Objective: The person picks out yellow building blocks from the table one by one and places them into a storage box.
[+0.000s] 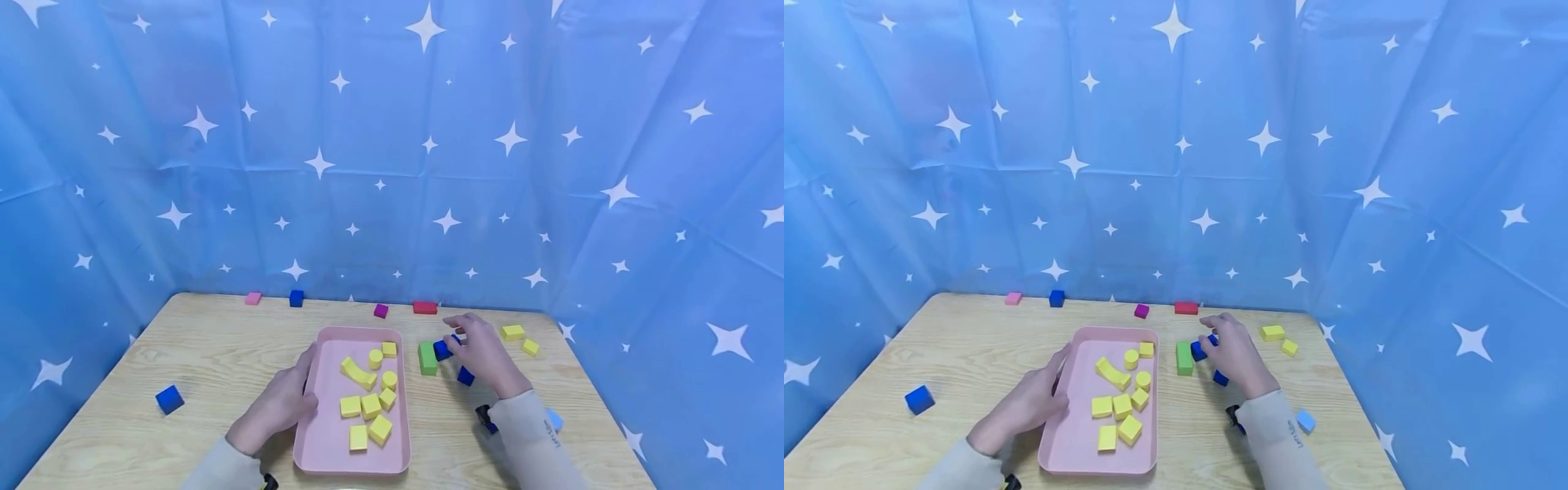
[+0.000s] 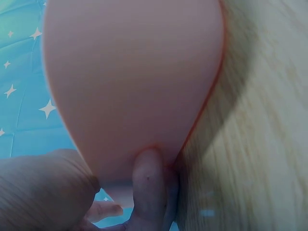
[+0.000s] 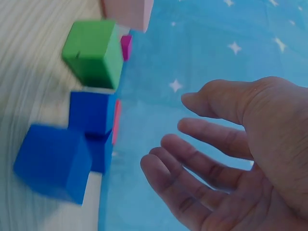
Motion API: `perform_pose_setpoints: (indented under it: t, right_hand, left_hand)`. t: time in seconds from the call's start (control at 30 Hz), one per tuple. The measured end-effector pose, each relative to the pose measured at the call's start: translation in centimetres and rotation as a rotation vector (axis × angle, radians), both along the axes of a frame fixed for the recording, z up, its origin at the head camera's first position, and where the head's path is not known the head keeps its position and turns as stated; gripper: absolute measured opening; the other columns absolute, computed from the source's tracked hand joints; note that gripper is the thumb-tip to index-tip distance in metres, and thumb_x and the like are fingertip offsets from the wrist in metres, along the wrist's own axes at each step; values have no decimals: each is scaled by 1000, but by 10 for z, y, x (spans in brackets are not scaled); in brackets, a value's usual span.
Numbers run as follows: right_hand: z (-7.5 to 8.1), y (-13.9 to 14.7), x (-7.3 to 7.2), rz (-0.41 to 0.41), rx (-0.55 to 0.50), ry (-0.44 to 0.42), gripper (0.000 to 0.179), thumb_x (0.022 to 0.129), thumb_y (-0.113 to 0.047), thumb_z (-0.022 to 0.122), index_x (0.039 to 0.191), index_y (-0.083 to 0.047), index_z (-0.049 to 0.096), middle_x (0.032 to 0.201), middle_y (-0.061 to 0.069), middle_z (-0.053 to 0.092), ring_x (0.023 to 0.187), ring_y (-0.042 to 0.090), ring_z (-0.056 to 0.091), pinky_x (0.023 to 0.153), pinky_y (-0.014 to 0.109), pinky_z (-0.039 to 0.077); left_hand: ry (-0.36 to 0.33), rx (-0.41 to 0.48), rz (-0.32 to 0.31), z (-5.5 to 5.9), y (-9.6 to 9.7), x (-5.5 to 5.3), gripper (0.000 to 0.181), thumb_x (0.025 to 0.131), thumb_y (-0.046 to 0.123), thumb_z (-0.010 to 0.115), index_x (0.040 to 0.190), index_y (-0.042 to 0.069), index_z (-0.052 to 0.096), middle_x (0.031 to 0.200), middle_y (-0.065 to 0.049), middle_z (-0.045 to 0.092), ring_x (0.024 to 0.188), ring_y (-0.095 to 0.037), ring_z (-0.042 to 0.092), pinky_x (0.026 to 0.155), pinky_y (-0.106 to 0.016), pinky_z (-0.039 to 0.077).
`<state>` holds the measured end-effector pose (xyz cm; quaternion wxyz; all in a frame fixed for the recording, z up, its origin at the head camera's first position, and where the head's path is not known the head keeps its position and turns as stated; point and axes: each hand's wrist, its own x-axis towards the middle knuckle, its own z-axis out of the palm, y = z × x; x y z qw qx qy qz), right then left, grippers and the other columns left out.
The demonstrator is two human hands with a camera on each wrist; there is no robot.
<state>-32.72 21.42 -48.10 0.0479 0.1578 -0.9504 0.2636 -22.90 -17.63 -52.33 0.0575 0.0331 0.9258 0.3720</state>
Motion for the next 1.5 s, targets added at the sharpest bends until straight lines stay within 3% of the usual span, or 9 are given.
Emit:
perform_pose_setpoints:
  t: [0.3, 0.57, 0.73, 1.0, 1.13, 1.3, 1.5]
  right_hand:
    - [-8, 33, -23, -48, 44, -62, 45, 114, -18, 73, 157, -3, 71, 157, 29, 67, 140, 52, 71, 110, 65, 65]
    - [-11, 67, -42, -96, 88, -49, 47, 113, -16, 72, 155, 5, 70, 159, 36, 64, 143, 58, 65, 115, 72, 59]
    - [-11, 84, -48, -130, 103, -70, 51, 113, -17, 72, 158, 7, 65, 164, 43, 52, 148, 65, 55, 118, 77, 54]
    - [-18, 96, -52, -229, 161, -153, 60, 113, -18, 68, 166, 5, 56, 169, 49, 39, 154, 72, 39, 118, 81, 51]
    - [-19, 96, -51, -250, 182, -206, 61, 111, -16, 71, 166, 6, 57, 170, 49, 39, 155, 71, 39, 120, 82, 50]
    - [-18, 97, -51, -245, 185, -203, 58, 108, -11, 71, 162, 7, 61, 167, 48, 43, 150, 68, 43, 117, 81, 51]
    - [-20, 98, -53, -245, 187, -199, 53, 104, -5, 71, 155, 7, 68, 159, 42, 56, 144, 62, 49, 118, 77, 54]
  left_hand:
    - [-15, 0, 8, -1, 0, -2, 102, 95, -1, 74, 184, -1, 24, 174, -33, 55, 132, -32, 72, 120, -59, 61]
    - [-15, 5, 11, -2, -1, -1, 100, 97, -2, 72, 184, -2, 23, 176, -32, 54, 131, -31, 73, 119, -57, 61]
    - [22, -3, -1, -1, -2, -1, 102, 93, -4, 74, 183, -4, 26, 169, -35, 60, 132, -33, 74, 122, -62, 59]
    - [2, 7, 1, -3, 0, 1, 101, 94, -3, 73, 183, -3, 25, 172, -33, 58, 124, -27, 73, 114, -52, 63]
    - [12, 5, -1, -2, 0, 1, 100, 94, -3, 73, 183, -3, 26, 173, -32, 57, 127, -29, 72, 118, -56, 62]
    - [21, -5, 0, 0, 0, 1, 100, 95, -2, 75, 183, -3, 27, 172, -32, 58, 128, -29, 73, 120, -59, 61]
    - [7, -1, 9, 1, 1, 0, 101, 94, -3, 76, 183, -2, 28, 172, -33, 58, 120, -29, 73, 101, -46, 64]
